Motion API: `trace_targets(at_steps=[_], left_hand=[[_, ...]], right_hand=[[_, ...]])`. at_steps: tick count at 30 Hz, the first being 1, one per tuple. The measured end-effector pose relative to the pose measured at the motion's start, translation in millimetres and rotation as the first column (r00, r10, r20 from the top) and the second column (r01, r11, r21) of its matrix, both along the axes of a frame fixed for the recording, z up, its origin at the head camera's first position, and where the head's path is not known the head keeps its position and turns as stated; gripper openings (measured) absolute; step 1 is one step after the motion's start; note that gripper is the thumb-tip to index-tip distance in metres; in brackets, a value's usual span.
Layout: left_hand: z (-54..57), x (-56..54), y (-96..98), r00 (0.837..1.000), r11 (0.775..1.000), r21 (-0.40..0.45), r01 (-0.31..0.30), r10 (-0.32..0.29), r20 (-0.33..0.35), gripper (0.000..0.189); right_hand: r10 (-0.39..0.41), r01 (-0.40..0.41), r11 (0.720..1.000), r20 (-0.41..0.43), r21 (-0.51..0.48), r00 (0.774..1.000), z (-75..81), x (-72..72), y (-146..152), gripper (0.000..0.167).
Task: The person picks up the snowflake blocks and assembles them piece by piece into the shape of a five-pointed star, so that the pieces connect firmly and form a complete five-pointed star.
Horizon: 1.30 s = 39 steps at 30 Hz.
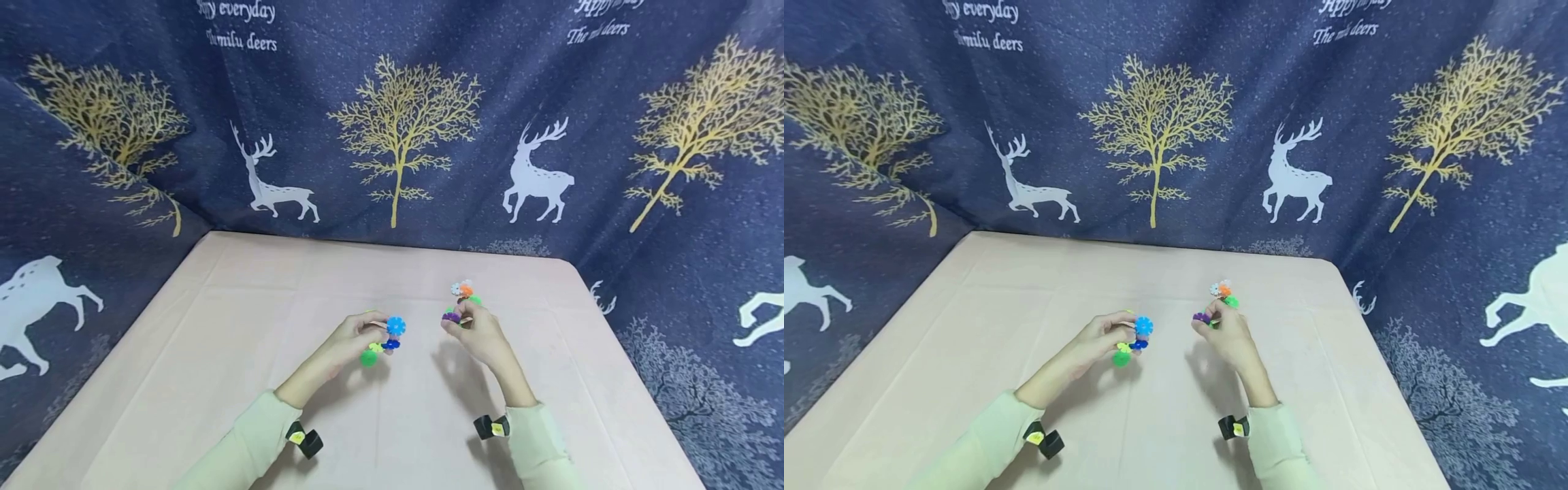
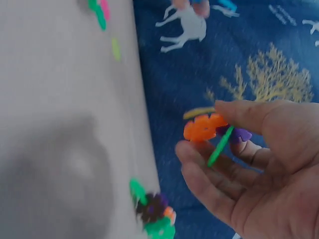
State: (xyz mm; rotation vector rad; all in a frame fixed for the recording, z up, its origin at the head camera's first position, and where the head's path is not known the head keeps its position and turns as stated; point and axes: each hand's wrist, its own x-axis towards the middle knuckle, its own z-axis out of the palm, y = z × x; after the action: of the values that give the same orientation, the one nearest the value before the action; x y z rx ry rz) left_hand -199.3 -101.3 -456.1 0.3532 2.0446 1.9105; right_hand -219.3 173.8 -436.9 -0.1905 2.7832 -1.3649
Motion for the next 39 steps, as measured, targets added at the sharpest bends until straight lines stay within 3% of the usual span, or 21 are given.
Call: trace_targets(at_steps=[6,11,18,28,39], left_hand=[[1.7,3.3,0.8,0.998,0.997,-0.052,-0.056,0.055,-0.029,0.025],[5.3,4.5,1.8,0.993,0.991,-0.081,-0.105,0.101,-0.06,0.017],[5.3,4.5,-1.4,0.984,0.991,-0.084,-0.108,0.094,-0.151,0.014],[8.9,8.4,-3.2,0.968,0.976,-0.153,-0.157,0.121,-0.22,0.01],[15.4,14.0,2.7,0.948,0.969,-0.139,-0.206,0.162,-0.276,0.006]], right_hand=[[0.068,-0.074,0.995,-0.092,-0.064,0.993,10.7,7.2,-21.8,0.015],[0.136,-0.16,0.973,-0.151,-0.167,0.979,19.1,11.2,-38.2,0.012],[0.127,-0.175,0.959,-0.213,-0.222,0.969,20.3,15.9,-54.9,0.014],[0.124,-0.167,0.97,-0.233,-0.176,0.964,24.1,20.5,-64.2,0.012],[0.128,-0.167,0.981,-0.316,-0.1,0.94,23.9,20.8,-68.9,0.008]])
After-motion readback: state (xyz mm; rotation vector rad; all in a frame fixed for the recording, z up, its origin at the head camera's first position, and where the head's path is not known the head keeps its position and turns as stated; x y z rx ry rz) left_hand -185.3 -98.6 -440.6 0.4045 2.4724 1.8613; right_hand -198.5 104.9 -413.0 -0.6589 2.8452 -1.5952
